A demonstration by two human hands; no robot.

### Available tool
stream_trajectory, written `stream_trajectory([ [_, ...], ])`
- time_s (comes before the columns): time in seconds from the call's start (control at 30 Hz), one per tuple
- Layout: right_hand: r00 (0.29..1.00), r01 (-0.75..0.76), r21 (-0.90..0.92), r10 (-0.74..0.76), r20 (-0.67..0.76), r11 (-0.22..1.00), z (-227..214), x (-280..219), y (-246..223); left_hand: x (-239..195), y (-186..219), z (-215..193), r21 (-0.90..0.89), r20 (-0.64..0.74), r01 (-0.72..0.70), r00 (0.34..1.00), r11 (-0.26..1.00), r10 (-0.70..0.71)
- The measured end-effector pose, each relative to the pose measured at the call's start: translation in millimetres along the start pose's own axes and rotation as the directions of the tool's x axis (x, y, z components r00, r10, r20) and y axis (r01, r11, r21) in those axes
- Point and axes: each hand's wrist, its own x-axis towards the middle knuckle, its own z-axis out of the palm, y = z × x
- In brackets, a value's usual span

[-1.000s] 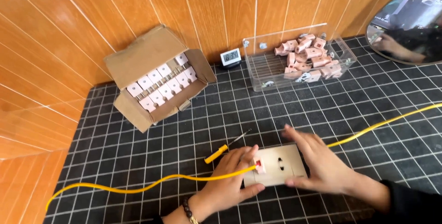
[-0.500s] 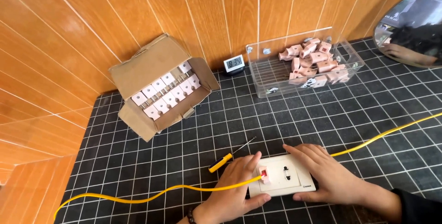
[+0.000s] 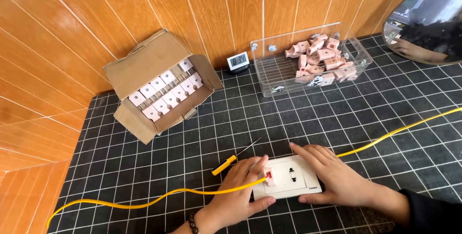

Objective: Assembling a small electrical plug by using a screwdriver to open the housing and secure wire connections.

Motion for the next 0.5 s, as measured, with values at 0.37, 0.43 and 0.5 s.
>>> stream_trajectory([
  [0.37,0.999,0.025,0.009,-0.025,-0.045,1.000,2,4,-2,4,6,-2,0.053,-0.079,-0.068,0.994,0.996,0.072],
  [0.43,0.994,0.080,0.008,-0.079,-0.069,0.997,5,5,-1,8,12,-2,-0.019,-0.238,-0.093,0.967,0.996,0.085],
  [0.5,0.993,0.090,0.006,-0.089,-0.080,0.996,2,7,-5,16,20,-3,-0.140,-0.237,-0.056,0.971,0.989,0.021],
])
